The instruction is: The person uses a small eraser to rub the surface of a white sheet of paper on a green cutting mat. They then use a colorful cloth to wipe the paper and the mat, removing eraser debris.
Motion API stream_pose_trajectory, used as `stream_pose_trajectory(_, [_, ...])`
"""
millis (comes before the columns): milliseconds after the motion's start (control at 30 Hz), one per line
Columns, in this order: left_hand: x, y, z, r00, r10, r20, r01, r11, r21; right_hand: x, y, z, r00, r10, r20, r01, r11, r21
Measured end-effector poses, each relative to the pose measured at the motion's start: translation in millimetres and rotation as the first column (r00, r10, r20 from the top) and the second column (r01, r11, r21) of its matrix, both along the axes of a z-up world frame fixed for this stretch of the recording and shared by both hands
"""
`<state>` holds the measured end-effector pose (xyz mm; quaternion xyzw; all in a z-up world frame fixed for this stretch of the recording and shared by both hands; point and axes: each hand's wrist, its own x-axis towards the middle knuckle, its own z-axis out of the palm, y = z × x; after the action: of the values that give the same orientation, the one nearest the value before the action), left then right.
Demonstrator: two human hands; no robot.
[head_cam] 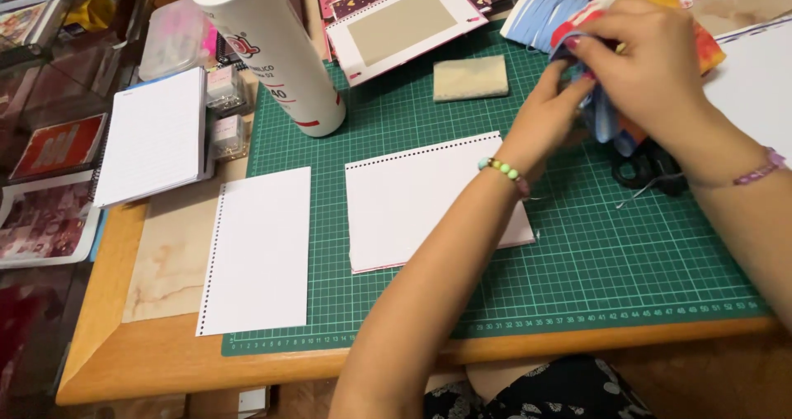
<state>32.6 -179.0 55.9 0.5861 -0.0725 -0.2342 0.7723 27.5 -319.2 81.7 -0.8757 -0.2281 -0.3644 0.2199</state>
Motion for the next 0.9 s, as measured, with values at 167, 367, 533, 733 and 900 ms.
stream_pose_trajectory(167, [-12.8, 0.4, 2.0, 0.998, 0.058, 0.028, -0.048, 0.954, -0.295, -35.7, 16.3, 40.4, 0.989, 0.120, -0.091, -0.108, 0.987, 0.122])
stream_pose_trajectory(367, [-23.0, 11.5, 14.6, 0.989, 0.145, -0.029, -0.144, 0.907, -0.397, -45.5, 46.3, 61.6, 0.988, 0.155, -0.026, -0.153, 0.986, 0.073])
stream_pose_trajectory(533, [-11.9, 11.1, 1.2, 0.981, 0.193, -0.036, -0.188, 0.867, -0.461, -45.0, 53.5, 61.5, 0.989, 0.109, -0.104, -0.091, 0.983, 0.161])
stream_pose_trajectory(733, [4.7, 0.6, -20.9, 0.974, 0.224, -0.029, -0.212, 0.863, -0.458, -36.7, 34.4, 62.2, 0.891, 0.300, -0.341, -0.079, 0.842, 0.534])
stream_pose_trajectory(900, [19.4, -7.7, -32.2, 0.949, 0.268, 0.163, -0.203, 0.921, -0.333, -24.7, 13.3, 60.1, 0.851, 0.360, -0.383, 0.018, 0.708, 0.706])
